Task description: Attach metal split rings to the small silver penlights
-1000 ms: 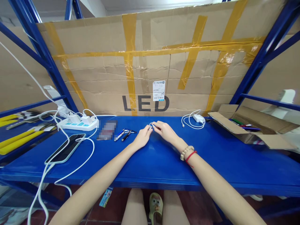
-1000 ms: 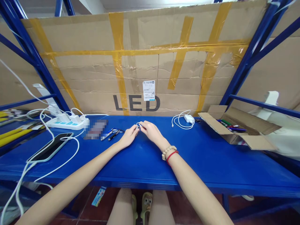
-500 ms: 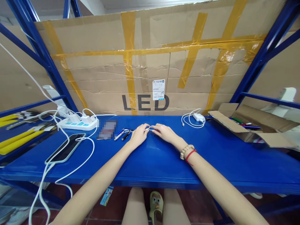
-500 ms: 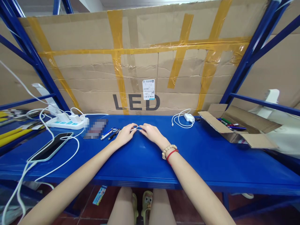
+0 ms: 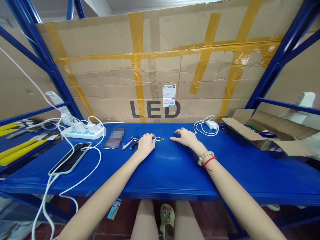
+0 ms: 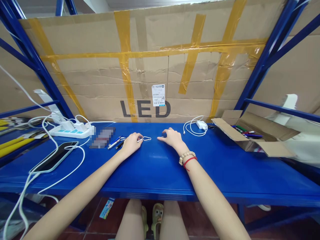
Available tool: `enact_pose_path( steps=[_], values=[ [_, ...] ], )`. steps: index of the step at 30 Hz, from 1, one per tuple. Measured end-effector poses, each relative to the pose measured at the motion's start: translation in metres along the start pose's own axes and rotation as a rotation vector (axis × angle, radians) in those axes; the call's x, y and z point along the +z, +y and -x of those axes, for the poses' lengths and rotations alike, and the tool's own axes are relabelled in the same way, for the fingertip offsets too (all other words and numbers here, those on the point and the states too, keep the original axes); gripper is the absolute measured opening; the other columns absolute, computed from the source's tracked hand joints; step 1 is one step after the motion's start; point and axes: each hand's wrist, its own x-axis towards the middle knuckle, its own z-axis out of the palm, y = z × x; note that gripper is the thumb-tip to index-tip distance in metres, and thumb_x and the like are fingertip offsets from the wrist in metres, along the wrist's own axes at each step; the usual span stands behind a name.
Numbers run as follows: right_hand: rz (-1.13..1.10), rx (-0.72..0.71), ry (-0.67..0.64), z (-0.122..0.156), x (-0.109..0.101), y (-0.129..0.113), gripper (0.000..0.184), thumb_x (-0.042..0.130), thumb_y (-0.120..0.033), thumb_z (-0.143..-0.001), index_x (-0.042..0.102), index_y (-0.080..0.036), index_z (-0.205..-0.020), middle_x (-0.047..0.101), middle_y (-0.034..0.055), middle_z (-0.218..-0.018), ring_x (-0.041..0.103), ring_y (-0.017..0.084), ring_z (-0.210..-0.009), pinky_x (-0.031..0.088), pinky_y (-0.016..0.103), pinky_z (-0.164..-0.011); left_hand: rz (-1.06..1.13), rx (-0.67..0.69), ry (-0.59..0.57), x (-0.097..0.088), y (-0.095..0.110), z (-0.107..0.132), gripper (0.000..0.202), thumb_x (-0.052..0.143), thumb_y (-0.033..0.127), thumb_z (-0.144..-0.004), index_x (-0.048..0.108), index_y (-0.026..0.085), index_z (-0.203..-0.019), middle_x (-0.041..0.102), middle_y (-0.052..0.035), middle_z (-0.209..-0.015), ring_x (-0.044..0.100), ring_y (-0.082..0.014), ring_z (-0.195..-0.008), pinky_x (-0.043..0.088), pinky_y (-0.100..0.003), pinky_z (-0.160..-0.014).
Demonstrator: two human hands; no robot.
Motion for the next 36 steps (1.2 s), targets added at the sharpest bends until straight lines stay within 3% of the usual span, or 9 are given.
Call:
enact_pose_path(
  steps=[6,12,17,21,25,29,32,36],
  values=[
    [-0.089,-0.079,-0.049,-0.008,0.011,0.004,0.014,0.064,-0.025,-0.078,0.07,-0.02,-0.089,0.069,0.0044,-0.089,0.063,0.017,-0.083,0.045,0.023,-0.07,0.046,-0.01,0.093,-0.001,0.003,0.001,0.023,0.052,0.023,-0.079,0.059,0.018,-0.1,0.061,-0.007,-0.095,0.055,-0.0218,-0.093,0.043,-0.033,-0.081],
    [-0.186,-0.056,0.0,-0.015,0.013,0.014,0.01,0.067,-0.022,-0.074,0.071,-0.016,-0.081,0.07,0.0063,-0.081,0.065,0.016,-0.077,0.047,0.022,-0.069,0.101,-0.024,0.182,0.0,0.002,-0.001,0.018,0.05,0.021,-0.08,0.058,0.019,-0.095,0.06,-0.0058,-0.093,0.053,-0.0214,-0.092,0.042,-0.033,-0.082],
    [-0.389,0.009,0.044,-0.019,0.008,0.031,0.012,0.066,-0.02,-0.073,0.07,-0.011,-0.08,0.067,0.0056,-0.061,0.063,0.014,-0.055,0.049,0.022,-0.061,0.135,-0.026,0.197,0.0,0.001,-0.003,0.015,0.049,0.021,-0.08,0.058,0.02,-0.092,0.06,-0.0054,-0.093,0.052,-0.0215,-0.092,0.041,-0.034,-0.083],
    [-0.52,0.058,0.232,-0.024,-0.002,0.054,0.014,0.065,-0.018,-0.071,0.07,-0.011,-0.081,0.069,0.0068,-0.068,0.064,0.014,-0.056,0.051,0.024,-0.063,0.136,-0.048,0.193,-0.001,0.0,-0.003,0.016,0.049,0.02,-0.079,0.058,0.02,-0.092,0.06,-0.0052,-0.093,0.052,-0.0221,-0.093,0.041,-0.034,-0.083],
    [-0.603,0.204,0.553,-0.026,-0.019,0.082,0.017,0.065,-0.02,-0.067,0.07,-0.01,-0.081,0.071,0.0089,-0.078,0.066,0.018,-0.071,0.052,0.028,-0.072,0.14,-0.055,0.195,-0.002,-0.001,-0.003,0.015,0.049,0.021,-0.079,0.058,0.02,-0.092,0.06,-0.0054,-0.093,0.052,-0.0224,-0.094,0.041,-0.035,-0.082],
    [-0.709,0.332,0.919,-0.02,-0.03,0.11,0.025,0.063,-0.024,-0.07,0.069,-0.007,-0.087,0.07,0.0127,-0.081,0.065,0.019,-0.074,0.052,0.03,-0.075,0.143,-0.059,0.196,-0.001,-0.002,-0.003,0.015,0.049,0.021,-0.08,0.058,0.02,-0.091,0.06,-0.0056,-0.094,0.052,-0.0225,-0.094,0.041,-0.035,-0.081],
    [-0.73,0.455,0.985,-0.015,-0.032,0.128,0.026,0.062,-0.022,-0.069,0.069,-0.005,-0.087,0.069,0.0146,-0.081,0.065,0.02,-0.071,0.051,0.033,-0.075,0.135,-0.052,0.192,0.0,-0.002,-0.004,0.016,0.049,0.021,-0.08,0.058,0.02,-0.092,0.06,-0.0057,-0.094,0.052,-0.0226,-0.094,0.04,-0.036,-0.081],
    [-0.714,0.529,0.961,-0.017,-0.027,0.134,0.03,0.058,-0.021,-0.071,0.068,-0.005,-0.095,0.069,0.0148,-0.087,0.065,0.02,-0.069,0.051,0.035,-0.072,0.126,-0.052,0.191,0.002,-0.002,-0.004,0.016,0.048,0.021,-0.08,0.059,0.02,-0.091,0.06,-0.0057,-0.095,0.052,-0.0229,-0.094,0.04,-0.036,-0.082]
  ],
)
